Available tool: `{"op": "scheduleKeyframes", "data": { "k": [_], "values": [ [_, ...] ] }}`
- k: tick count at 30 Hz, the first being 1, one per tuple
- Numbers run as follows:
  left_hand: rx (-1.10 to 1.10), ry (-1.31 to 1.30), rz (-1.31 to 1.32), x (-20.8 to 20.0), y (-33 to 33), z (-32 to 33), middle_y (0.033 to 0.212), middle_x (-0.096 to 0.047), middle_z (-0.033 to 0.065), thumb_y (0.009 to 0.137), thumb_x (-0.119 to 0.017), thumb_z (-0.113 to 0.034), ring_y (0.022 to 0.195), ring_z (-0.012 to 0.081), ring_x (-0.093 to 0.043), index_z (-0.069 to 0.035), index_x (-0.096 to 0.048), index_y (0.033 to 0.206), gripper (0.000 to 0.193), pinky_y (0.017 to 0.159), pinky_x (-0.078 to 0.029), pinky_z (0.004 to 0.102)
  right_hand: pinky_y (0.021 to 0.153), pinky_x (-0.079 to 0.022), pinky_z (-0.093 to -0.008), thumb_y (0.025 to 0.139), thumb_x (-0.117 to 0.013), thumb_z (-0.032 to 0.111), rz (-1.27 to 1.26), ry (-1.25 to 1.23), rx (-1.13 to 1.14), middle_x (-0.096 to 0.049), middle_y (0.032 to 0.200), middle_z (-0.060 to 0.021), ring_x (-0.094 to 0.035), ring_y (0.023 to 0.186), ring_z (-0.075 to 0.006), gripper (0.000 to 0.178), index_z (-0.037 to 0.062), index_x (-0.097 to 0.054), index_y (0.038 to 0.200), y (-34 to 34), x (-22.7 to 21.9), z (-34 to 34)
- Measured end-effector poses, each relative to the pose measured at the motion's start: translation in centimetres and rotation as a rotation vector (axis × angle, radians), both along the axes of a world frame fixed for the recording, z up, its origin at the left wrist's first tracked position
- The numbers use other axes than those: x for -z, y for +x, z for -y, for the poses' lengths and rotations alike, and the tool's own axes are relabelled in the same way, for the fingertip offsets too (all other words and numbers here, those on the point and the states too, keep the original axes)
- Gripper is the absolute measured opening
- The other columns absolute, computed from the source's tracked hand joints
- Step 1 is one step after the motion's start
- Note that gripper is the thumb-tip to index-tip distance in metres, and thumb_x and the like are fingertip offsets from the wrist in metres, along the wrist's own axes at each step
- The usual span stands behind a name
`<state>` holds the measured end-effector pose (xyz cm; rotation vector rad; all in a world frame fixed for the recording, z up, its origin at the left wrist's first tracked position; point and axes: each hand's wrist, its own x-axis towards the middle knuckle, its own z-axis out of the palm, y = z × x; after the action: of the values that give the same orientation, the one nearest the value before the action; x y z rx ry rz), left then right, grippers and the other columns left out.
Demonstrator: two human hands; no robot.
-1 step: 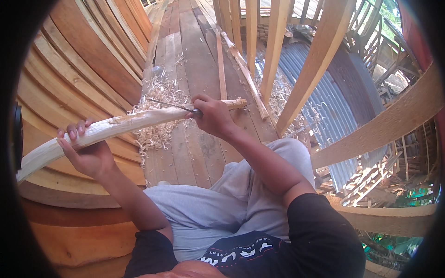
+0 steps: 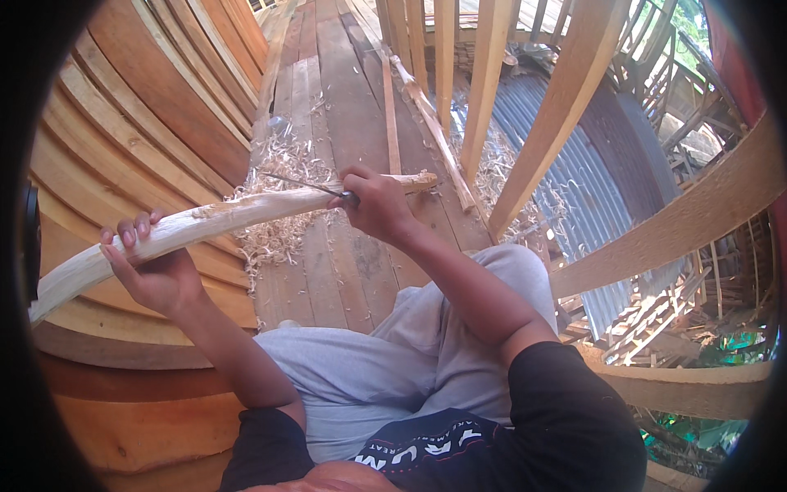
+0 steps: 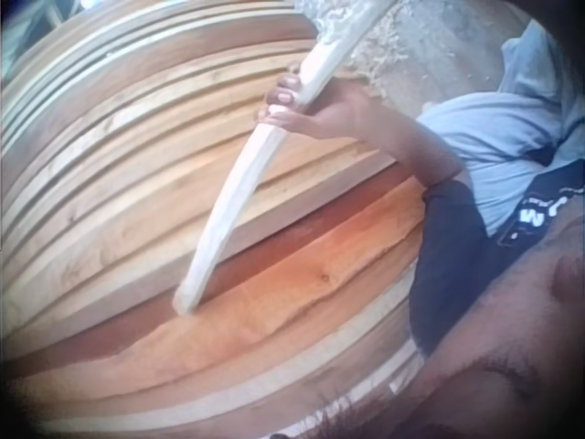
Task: The person sits on a wooden floor and uses a knife to shave and shape a long, curved piece of wood. They hold the wood with one hand and scrape the surface with the other, producing wood shavings that accumulate on the floor.
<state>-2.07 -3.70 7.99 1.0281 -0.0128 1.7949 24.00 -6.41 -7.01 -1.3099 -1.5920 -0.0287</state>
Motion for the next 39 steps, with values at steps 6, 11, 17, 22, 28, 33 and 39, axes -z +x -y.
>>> {"op": "scheduleKeyframes", "data": {
  "k": [6, 11, 17, 22, 28, 33, 39],
  "values": [
    [0.076, 0.075, -0.099, 1.1, 1.0, -0.3, 0.073, -0.045, -0.0033, 0.093, -0.062, -0.026, 0.080, 0.0133, -0.048, -0.018, -0.048, 0.090, 0.016, 0.087, -0.039, 0.0357, 0.058, -0.050, -0.0383, 0.076, -0.076, 0.012, -0.019, 0.040, 0.111, -0.066, 0.096, -0.0086, -0.065, 0.069, -0.0313, 0.021, 0.0015, -0.058, 0.074, 1.2, 1.2, -1.2],
    [-0.052, 0.181, -0.336, 2.1, 3.2, 0.0, 0.082, -0.047, -0.0023, 0.090, -0.065, -0.033, 0.095, 0.0191, -0.051, -0.019, -0.046, 0.092, 0.023, 0.106, -0.036, 0.0481, 0.060, -0.051, -0.0384, 0.075, -0.073, 0.007, -0.047, 0.029, 0.185, -0.066, 0.101, -0.0085, -0.066, 0.072, -0.0316, 0.016, 0.0013, -0.058, 0.073, 2.8, 1.5, -2.3],
    [-0.132, 0.073, -0.377, 1.8, 3.5, 0.8, 0.100, -0.052, 0.0036, 0.091, -0.063, -0.026, 0.112, 0.0252, -0.050, -0.014, -0.048, 0.116, 0.032, 0.109, -0.035, 0.0560, 0.062, -0.052, -0.0377, 0.075, -0.072, 0.005, -0.034, -0.010, 0.221, -0.067, 0.104, -0.0060, -0.066, 0.074, -0.0302, 0.014, 0.0021, -0.058, 0.075, 3.0, 1.7, -2.4],
    [-0.263, -0.080, -0.071, 0.6, 3.7, 2.5, 0.105, -0.055, 0.0035, 0.091, -0.060, -0.020, 0.114, 0.0229, -0.052, -0.011, -0.050, 0.119, 0.031, 0.109, -0.034, 0.0603, 0.063, -0.051, -0.0422, 0.080, -0.071, 0.015, -0.045, 0.005, 0.261, -0.065, 0.103, -0.0037, -0.065, 0.076, -0.0325, 0.015, 0.0048, -0.061, 0.079, 3.7, 1.7, -2.3],
    [-0.141, -0.060, 0.137, 0.7, 2.6, 3.4, 0.101, -0.056, 0.0021, 0.090, -0.060, -0.020, 0.112, 0.0217, -0.053, -0.011, -0.056, 0.109, 0.022, 0.109, -0.033, 0.0594, 0.065, -0.051, -0.0437, 0.078, -0.071, 0.014, -0.066, -0.003, 0.263, -0.066, 0.103, -0.0029, -0.065, 0.077, -0.0333, 0.013, 0.0057, -0.062, 0.081, 4.9, 2.5, -2.8],
    [-0.279, -0.097, 0.064, 0.1, 2.5, 4.6, 0.092, -0.049, -0.0004, 0.090, -0.060, -0.030, 0.099, 0.0179, -0.051, -0.016, -0.051, 0.095, 0.018, 0.104, -0.037, 0.0569, 0.068, -0.051, -0.0436, 0.078, -0.070, 0.013, -0.067, -0.064, 0.252, -0.066, 0.105, -0.0018, -0.065, 0.080, -0.0331, 0.010, 0.0065, -0.063, 0.082, 4.9, 3.2, -2.9],
    [-0.098, -0.056, 0.041, 1.8, 1.2, 3.3, 0.067, -0.046, -0.0009, 0.084, -0.059, -0.021, 0.066, 0.0134, -0.046, -0.015, -0.046, 0.069, 0.020, 0.074, -0.039, 0.0354, 0.070, -0.051, -0.0403, 0.078, -0.068, 0.009, -0.073, -0.171, 0.213, -0.064, 0.108, -0.0040, -0.065, 0.083, -0.0296, 0.010, 0.0032, -0.063, 0.083, 5.8, 3.0, -3.3]
  ]
}}
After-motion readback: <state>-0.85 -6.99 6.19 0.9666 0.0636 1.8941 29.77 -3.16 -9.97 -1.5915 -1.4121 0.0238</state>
